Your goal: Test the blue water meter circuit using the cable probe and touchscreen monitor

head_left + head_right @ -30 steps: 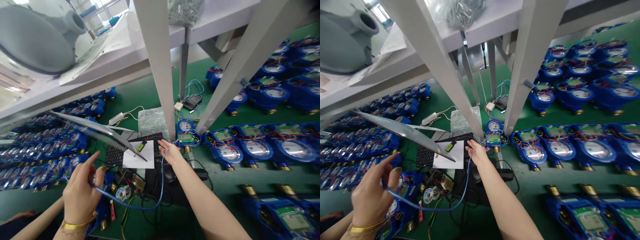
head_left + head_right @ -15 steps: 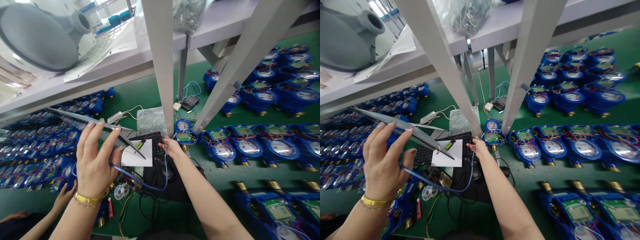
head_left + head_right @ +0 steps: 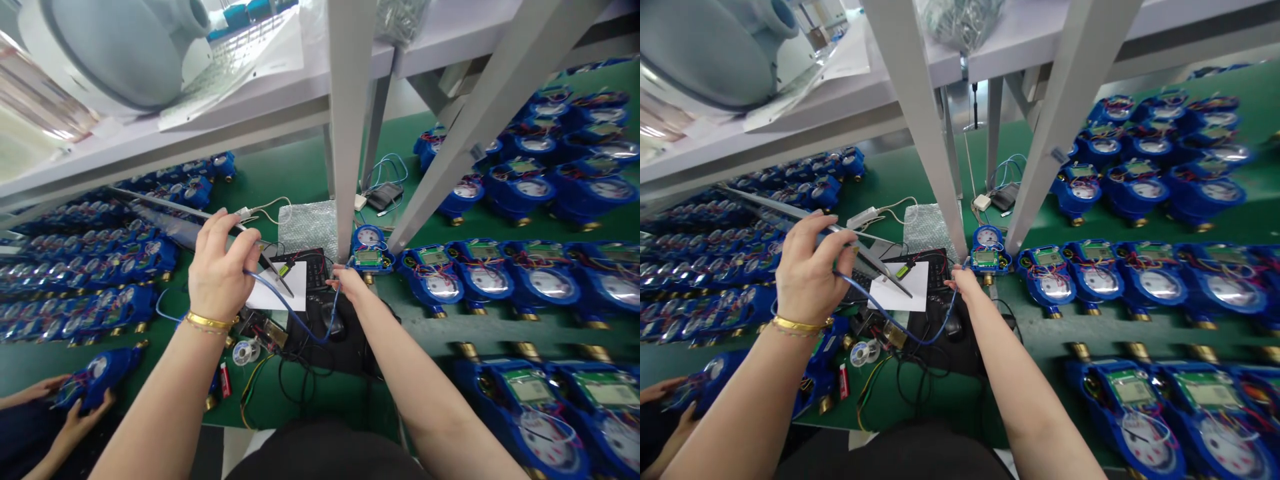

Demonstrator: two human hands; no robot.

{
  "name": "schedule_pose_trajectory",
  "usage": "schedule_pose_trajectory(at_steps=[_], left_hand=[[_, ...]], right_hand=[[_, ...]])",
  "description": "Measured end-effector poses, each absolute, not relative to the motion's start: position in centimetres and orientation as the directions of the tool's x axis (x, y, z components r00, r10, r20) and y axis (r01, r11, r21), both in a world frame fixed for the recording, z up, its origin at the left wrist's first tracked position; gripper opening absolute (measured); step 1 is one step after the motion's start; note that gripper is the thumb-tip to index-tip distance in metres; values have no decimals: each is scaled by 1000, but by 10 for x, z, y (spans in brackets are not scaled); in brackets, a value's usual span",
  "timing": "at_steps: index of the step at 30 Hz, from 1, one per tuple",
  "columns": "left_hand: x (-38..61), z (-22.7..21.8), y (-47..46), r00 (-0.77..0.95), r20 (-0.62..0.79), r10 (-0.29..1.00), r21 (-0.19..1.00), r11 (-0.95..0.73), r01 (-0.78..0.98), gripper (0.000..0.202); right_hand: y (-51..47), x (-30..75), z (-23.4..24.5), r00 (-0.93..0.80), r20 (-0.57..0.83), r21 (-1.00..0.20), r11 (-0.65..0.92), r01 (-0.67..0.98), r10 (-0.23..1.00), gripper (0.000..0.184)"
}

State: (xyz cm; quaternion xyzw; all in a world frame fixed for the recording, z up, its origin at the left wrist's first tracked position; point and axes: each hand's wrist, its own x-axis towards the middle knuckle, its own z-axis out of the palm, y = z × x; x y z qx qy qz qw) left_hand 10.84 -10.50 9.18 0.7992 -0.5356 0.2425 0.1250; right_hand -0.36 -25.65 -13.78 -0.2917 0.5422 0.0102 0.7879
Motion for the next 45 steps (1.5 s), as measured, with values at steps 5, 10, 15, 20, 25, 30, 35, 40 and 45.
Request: schedule_pose_trajectory(at_steps=[5, 10, 15, 20, 25, 30, 35, 40, 45], left_hand=[[110, 90, -106, 302, 517, -801, -70, -391, -918, 10], [110, 90, -104, 313, 493, -812, -53, -387, -921, 13], [110, 90, -104, 344, 471, -813, -26, -402, -915, 14], [110, 89, -103, 340, 490, -803, -12, -396, -918, 15], [109, 90, -99, 368, 461, -807, 21, -405, -914, 15], [107, 91, -90, 368, 436, -821, 26, -397, -917, 16], [105, 93, -80, 352, 424, -834, 12, -384, -923, 17], [102, 94, -75, 348, 419, -839, -8, -386, -922, 15], [102, 94, -75, 333, 431, -839, 10, -365, -931, 14]], right_hand=[[-255, -8, -129, 446, -842, -485, 786, -382, -303, 19], [-258, -23, -103, 575, -761, -557, 758, -339, -301, 10], [-260, -43, -67, 682, -669, -592, 767, -248, -296, 22], [-261, -51, -55, 692, -644, -628, 741, -236, -325, 25], [-259, -51, -67, 622, -663, -680, 684, -266, -417, 23], [-255, -57, -77, 568, -688, -694, 638, -335, -452, 25], [-251, -60, -83, 525, -690, -716, 579, -391, -498, 26], [-248, -59, -83, 519, -670, -740, 539, -403, -531, 22], [-244, -58, -81, 523, -667, -742, 533, -406, -530, 14]])
